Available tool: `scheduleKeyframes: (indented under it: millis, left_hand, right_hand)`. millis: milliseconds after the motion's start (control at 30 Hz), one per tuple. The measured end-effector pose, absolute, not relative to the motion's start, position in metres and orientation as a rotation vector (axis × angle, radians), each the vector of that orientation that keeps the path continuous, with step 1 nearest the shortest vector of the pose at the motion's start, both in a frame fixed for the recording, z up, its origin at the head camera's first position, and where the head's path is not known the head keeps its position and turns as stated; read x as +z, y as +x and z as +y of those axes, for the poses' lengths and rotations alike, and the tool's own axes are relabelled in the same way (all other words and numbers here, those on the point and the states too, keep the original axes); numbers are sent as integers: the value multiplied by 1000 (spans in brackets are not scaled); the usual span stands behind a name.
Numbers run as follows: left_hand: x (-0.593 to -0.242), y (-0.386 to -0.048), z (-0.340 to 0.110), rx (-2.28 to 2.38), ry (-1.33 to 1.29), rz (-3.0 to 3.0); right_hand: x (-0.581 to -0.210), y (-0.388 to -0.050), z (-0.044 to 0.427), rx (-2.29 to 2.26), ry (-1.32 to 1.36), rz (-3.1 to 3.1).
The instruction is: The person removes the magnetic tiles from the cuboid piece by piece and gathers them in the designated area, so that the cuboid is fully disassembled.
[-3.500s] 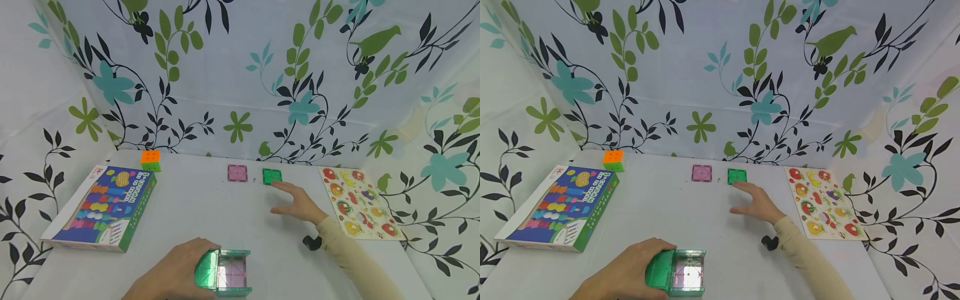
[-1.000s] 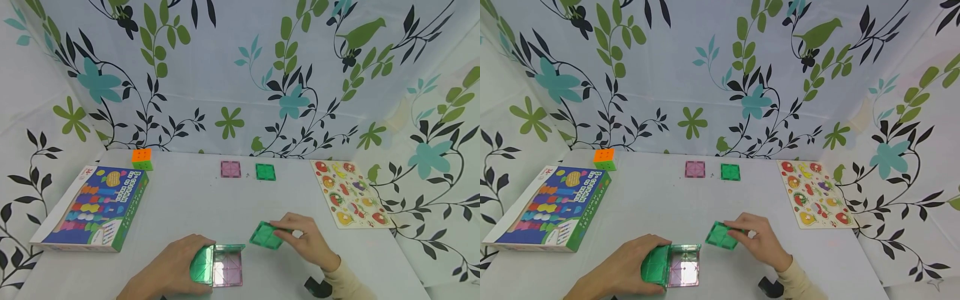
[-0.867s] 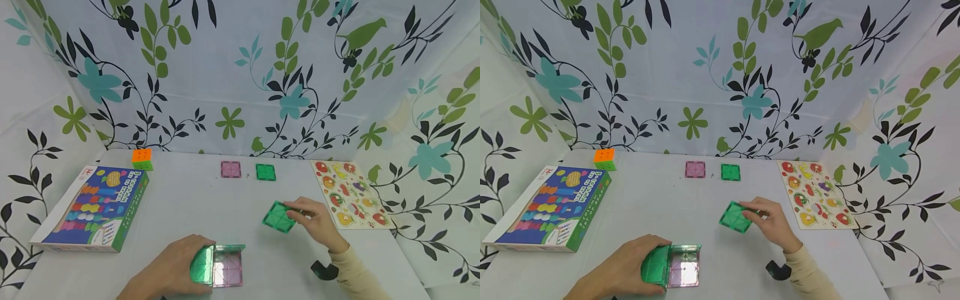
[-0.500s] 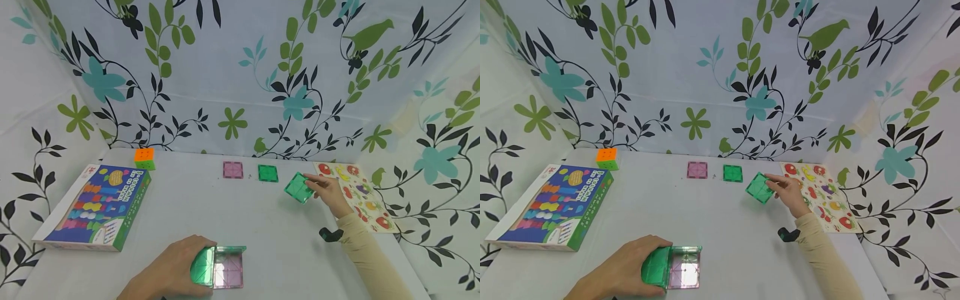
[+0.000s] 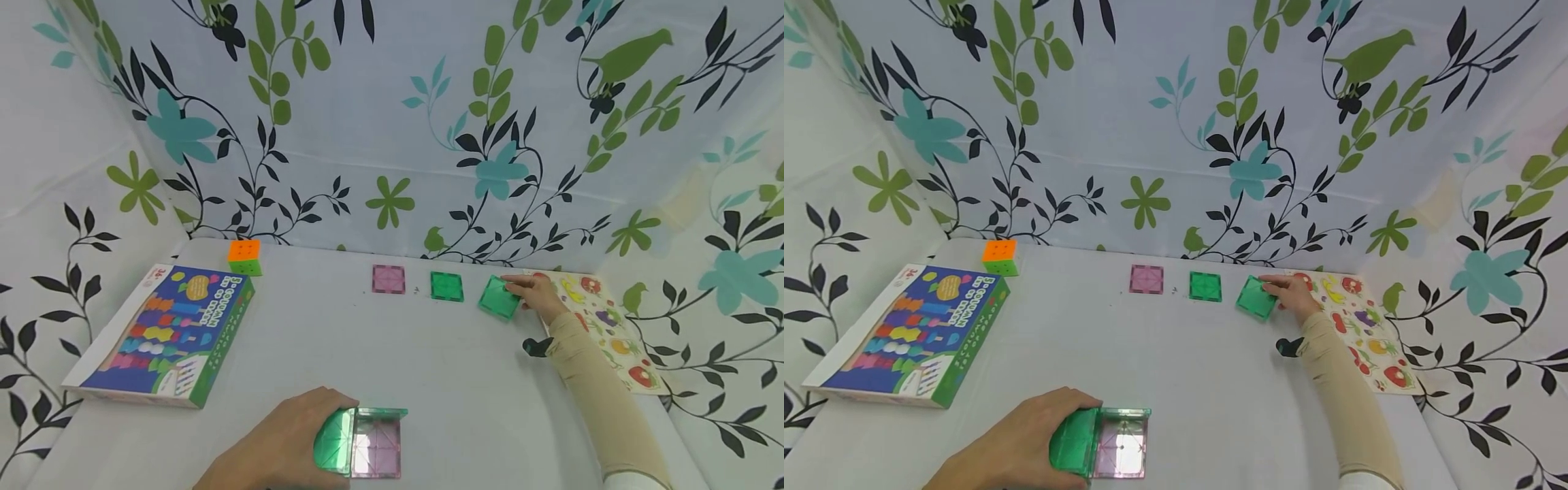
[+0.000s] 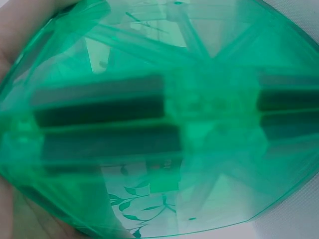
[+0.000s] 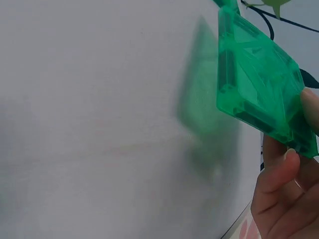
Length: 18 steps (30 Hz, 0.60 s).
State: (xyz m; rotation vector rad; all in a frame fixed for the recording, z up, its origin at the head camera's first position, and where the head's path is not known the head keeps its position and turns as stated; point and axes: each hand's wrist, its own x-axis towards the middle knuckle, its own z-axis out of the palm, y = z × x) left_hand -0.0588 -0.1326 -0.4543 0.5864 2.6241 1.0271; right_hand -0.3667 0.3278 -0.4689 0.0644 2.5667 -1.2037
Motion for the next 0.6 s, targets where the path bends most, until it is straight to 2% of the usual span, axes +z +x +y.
scheduleKeyframes:
  millis: [300, 600]
  left_hand:
    - [-455, -59, -131, 1053, 529, 2566]
    - [-456, -59, -132, 1045, 543, 2579]
  right_hand:
    - [-481, -388, 332, -1163, 200, 2515]
    - [-487, -394, 328, -1037, 102, 2518]
